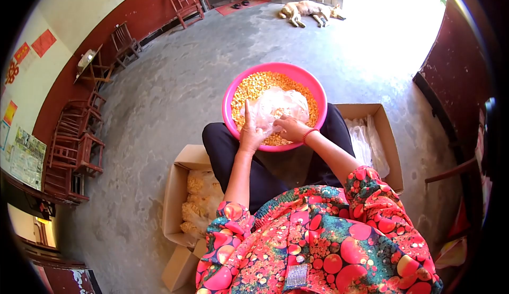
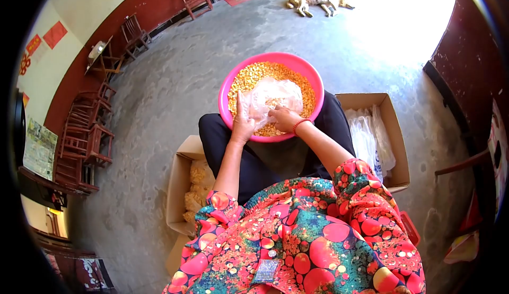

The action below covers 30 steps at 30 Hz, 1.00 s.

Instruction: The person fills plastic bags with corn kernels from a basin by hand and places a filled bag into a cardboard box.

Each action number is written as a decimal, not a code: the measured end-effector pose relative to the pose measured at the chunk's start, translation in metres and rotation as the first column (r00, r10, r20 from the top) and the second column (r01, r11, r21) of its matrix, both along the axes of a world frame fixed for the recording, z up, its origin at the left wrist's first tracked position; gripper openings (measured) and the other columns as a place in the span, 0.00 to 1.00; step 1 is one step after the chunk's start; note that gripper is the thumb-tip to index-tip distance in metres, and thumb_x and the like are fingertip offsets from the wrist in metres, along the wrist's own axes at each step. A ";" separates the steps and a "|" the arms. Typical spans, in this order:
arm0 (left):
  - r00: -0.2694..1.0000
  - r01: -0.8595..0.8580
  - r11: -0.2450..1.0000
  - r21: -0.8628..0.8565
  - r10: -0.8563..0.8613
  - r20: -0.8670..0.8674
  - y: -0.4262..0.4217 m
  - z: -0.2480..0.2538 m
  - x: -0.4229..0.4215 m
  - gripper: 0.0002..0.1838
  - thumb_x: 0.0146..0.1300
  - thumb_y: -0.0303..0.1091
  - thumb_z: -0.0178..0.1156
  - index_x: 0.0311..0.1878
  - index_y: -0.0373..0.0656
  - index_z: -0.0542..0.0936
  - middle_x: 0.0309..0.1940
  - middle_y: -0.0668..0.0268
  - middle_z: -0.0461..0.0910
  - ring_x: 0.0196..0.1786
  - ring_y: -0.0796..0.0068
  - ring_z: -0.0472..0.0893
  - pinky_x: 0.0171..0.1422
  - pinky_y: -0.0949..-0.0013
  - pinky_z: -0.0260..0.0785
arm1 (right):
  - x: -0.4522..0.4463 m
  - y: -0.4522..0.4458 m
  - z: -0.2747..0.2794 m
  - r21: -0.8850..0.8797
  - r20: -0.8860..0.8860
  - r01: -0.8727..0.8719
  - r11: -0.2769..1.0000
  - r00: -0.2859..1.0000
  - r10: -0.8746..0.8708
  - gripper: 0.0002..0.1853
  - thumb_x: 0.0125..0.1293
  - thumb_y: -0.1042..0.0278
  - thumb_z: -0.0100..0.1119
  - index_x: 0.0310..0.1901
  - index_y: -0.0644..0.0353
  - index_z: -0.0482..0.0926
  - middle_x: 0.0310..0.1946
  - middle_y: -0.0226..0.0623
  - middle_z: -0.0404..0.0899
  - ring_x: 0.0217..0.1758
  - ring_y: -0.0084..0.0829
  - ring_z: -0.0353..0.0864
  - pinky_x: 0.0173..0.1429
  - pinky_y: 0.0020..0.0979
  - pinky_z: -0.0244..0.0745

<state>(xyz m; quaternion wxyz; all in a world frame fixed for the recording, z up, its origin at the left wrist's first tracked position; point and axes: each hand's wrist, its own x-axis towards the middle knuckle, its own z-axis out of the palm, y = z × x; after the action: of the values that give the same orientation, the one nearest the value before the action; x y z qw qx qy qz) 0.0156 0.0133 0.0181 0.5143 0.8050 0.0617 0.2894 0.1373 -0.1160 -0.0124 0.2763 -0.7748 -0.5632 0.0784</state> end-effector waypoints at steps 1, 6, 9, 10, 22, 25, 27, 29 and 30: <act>0.999 0.013 0.999 -0.041 -0.012 0.031 0.001 0.001 0.002 0.49 0.48 0.10 0.49 0.69 0.50 0.36 0.62 0.52 0.59 0.61 0.61 0.66 0.51 0.65 0.71 | -0.003 -0.004 -0.001 0.070 -0.034 0.036 0.997 0.999 -0.034 0.12 0.53 0.69 0.54 0.41 0.58 0.74 0.34 0.47 0.74 0.44 0.46 0.74 0.50 0.39 0.66; 0.996 -0.092 0.989 -0.118 0.091 -0.020 0.000 0.006 -0.001 0.38 0.59 0.16 0.41 0.69 0.52 0.40 0.58 0.49 0.64 0.52 0.61 0.74 0.46 0.67 0.74 | -0.006 -0.007 0.006 0.124 -0.200 0.095 0.988 0.977 -0.068 0.05 0.50 0.70 0.54 0.29 0.59 0.75 0.19 0.39 0.73 0.26 0.38 0.75 0.32 0.35 0.68; 0.997 -0.071 0.974 -0.214 0.061 -0.054 -0.002 0.013 -0.003 0.36 0.60 0.18 0.40 0.69 0.53 0.41 0.57 0.50 0.65 0.50 0.60 0.75 0.45 0.69 0.75 | -0.004 -0.004 0.001 -0.142 -0.061 -0.062 0.988 0.997 0.053 0.06 0.50 0.68 0.53 0.28 0.60 0.76 0.17 0.39 0.73 0.25 0.38 0.76 0.31 0.38 0.68; 0.996 -0.068 0.967 -0.246 0.053 -0.068 -0.001 0.012 -0.003 0.35 0.61 0.19 0.39 0.69 0.53 0.41 0.57 0.50 0.65 0.49 0.60 0.75 0.44 0.69 0.75 | -0.004 -0.001 0.003 -0.315 -0.035 -0.019 0.949 0.999 0.009 0.10 0.49 0.65 0.52 0.33 0.59 0.77 0.28 0.42 0.77 0.34 0.40 0.77 0.38 0.38 0.70; 0.995 0.078 0.986 0.145 -0.086 0.050 0.003 -0.022 0.005 0.18 0.55 0.16 0.48 0.48 0.41 0.78 0.53 0.58 0.71 0.53 0.69 0.73 0.57 0.72 0.63 | -0.024 0.018 0.025 -0.477 0.047 0.130 0.869 0.991 -0.123 0.23 0.53 0.53 0.50 0.47 0.59 0.76 0.47 0.51 0.74 0.53 0.45 0.72 0.56 0.41 0.66; 1.000 0.010 0.995 0.102 -0.012 0.019 -0.001 -0.007 0.003 0.18 0.54 0.18 0.49 0.47 0.39 0.78 0.45 0.58 0.76 0.47 0.72 0.76 0.53 0.72 0.66 | -0.024 0.017 0.027 -0.497 -0.011 0.059 0.865 0.997 -0.075 0.22 0.53 0.53 0.50 0.39 0.65 0.79 0.41 0.52 0.77 0.47 0.46 0.76 0.54 0.39 0.68; 0.999 -0.041 0.998 0.052 0.042 -0.026 0.004 -0.012 0.006 0.18 0.54 0.19 0.50 0.49 0.38 0.77 0.40 0.58 0.79 0.43 0.73 0.77 0.50 0.73 0.67 | -0.021 0.018 0.024 -0.483 -0.091 -0.003 0.876 0.995 -0.047 0.22 0.52 0.54 0.50 0.41 0.65 0.79 0.41 0.52 0.77 0.47 0.46 0.76 0.53 0.39 0.69; 0.994 -0.100 0.992 0.082 0.104 -0.043 0.011 -0.027 0.011 0.19 0.53 0.22 0.52 0.51 0.37 0.75 0.35 0.57 0.79 0.35 0.75 0.77 0.43 0.72 0.69 | -0.014 0.021 0.011 -0.465 -0.095 -0.022 0.885 0.995 -0.025 0.22 0.52 0.54 0.51 0.41 0.65 0.78 0.40 0.53 0.77 0.47 0.46 0.76 0.53 0.39 0.68; 0.991 -0.121 0.989 0.090 0.126 -0.048 0.011 -0.027 0.011 0.20 0.53 0.23 0.53 0.52 0.37 0.74 0.34 0.57 0.80 0.32 0.76 0.78 0.41 0.72 0.70 | -0.010 0.022 0.004 -0.446 -0.102 -0.042 0.894 0.995 -0.004 0.22 0.52 0.54 0.52 0.41 0.65 0.78 0.40 0.53 0.77 0.47 0.45 0.76 0.53 0.38 0.68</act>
<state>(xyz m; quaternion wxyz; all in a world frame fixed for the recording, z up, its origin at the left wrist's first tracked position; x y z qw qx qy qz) 0.0267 0.0245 -0.0094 0.4581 0.8287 0.1125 0.3014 0.1275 -0.0939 -0.0085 0.1176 -0.8070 -0.5231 0.2475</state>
